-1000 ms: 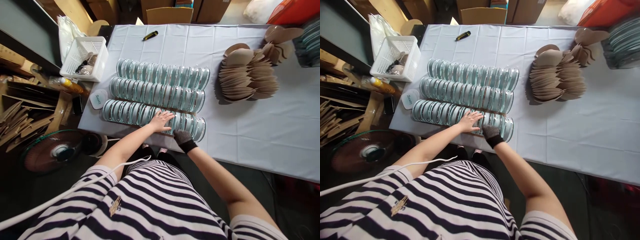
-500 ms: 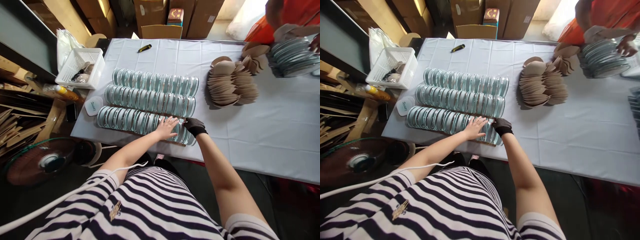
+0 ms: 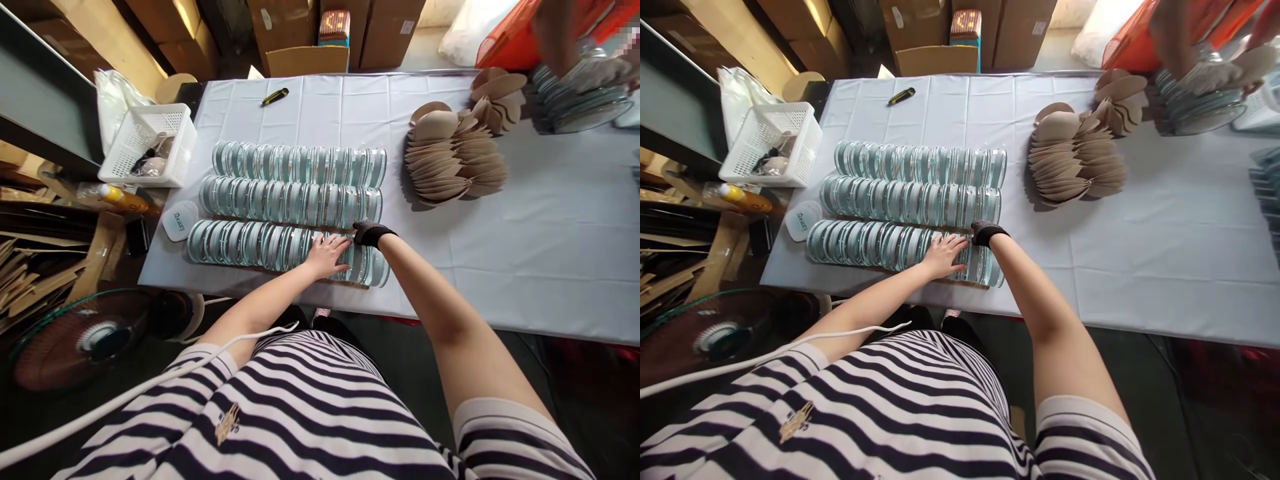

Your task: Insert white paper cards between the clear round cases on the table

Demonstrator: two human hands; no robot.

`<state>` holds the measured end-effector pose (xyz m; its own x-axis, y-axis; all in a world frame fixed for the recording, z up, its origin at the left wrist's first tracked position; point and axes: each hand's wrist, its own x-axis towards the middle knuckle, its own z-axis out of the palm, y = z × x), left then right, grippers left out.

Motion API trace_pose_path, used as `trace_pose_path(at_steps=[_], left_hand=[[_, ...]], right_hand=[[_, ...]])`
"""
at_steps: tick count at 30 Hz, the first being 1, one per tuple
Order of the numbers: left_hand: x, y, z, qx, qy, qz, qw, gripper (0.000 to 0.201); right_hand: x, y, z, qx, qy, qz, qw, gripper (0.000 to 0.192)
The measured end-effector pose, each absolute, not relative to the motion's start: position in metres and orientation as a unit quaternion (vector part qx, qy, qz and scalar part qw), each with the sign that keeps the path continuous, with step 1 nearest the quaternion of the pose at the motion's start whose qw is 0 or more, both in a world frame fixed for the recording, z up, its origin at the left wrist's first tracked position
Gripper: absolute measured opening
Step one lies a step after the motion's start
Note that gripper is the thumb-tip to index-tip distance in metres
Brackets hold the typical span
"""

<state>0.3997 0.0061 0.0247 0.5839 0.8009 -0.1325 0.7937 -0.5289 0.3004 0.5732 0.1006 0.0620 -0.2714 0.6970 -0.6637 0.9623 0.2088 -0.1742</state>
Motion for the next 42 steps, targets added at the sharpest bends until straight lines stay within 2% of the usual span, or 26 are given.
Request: trace_pose_path(at_steps=[4,8,12,18,21,24,25,27,31,33,35,38,42], left_hand=[[0.399,0.006,0.026,0.873,0.460,0.006,0.164,0.072],[0.399,0.006,0.027,0.873,0.460,0.005,0.161,0.072],[0.401,0.005,0.026,0.874,0.459,0.009,0.160,0.071],[0.398,0.004,0.026,0.871,0.461,0.002,0.169,0.071],[0.401,0.004,0.030,0.869,0.463,-0.006,0.176,0.071],[0.417,0.006,0.034,0.883,0.436,0.001,0.173,0.074],[0.425,0.006,0.034,0.890,0.422,0.003,0.173,0.075],[0.440,0.008,0.033,0.898,0.404,-0.002,0.175,0.077],[0.455,0.009,0.027,0.900,0.403,-0.017,0.166,0.074],[0.454,0.010,0.025,0.901,0.403,-0.019,0.163,0.074],[0.452,0.010,0.025,0.900,0.404,-0.018,0.164,0.075],[0.451,0.009,0.026,0.897,0.409,-0.007,0.168,0.075],[0.453,0.009,0.027,0.897,0.405,-0.004,0.179,0.075]], right_hand=[[0.571,0.096,0.064,0.553,0.755,-0.288,0.203,0.038],[0.582,0.062,0.067,0.550,0.787,-0.249,0.125,0.022],[0.590,-0.012,0.048,0.522,0.809,-0.260,0.075,0.027],[0.577,-0.103,-0.008,0.611,0.742,-0.256,0.102,0.038],[0.586,-0.103,-0.003,0.629,0.734,-0.251,0.054,0.036],[0.615,-0.065,0.026,0.693,0.700,-0.168,-0.036,0.038],[0.624,-0.044,0.036,0.720,0.679,-0.140,-0.041,0.039],[0.637,0.002,0.053,0.724,0.675,-0.145,0.017,0.040],[0.628,0.081,0.066,0.634,0.706,-0.233,0.212,0.040],[0.619,0.098,0.070,0.588,0.723,-0.253,0.261,0.038],[0.616,0.093,0.075,0.570,0.740,-0.244,0.261,0.031],[0.627,0.049,0.075,0.583,0.761,-0.214,0.187,0.024],[0.644,-0.047,0.041,0.587,0.769,-0.236,0.094,0.023]])
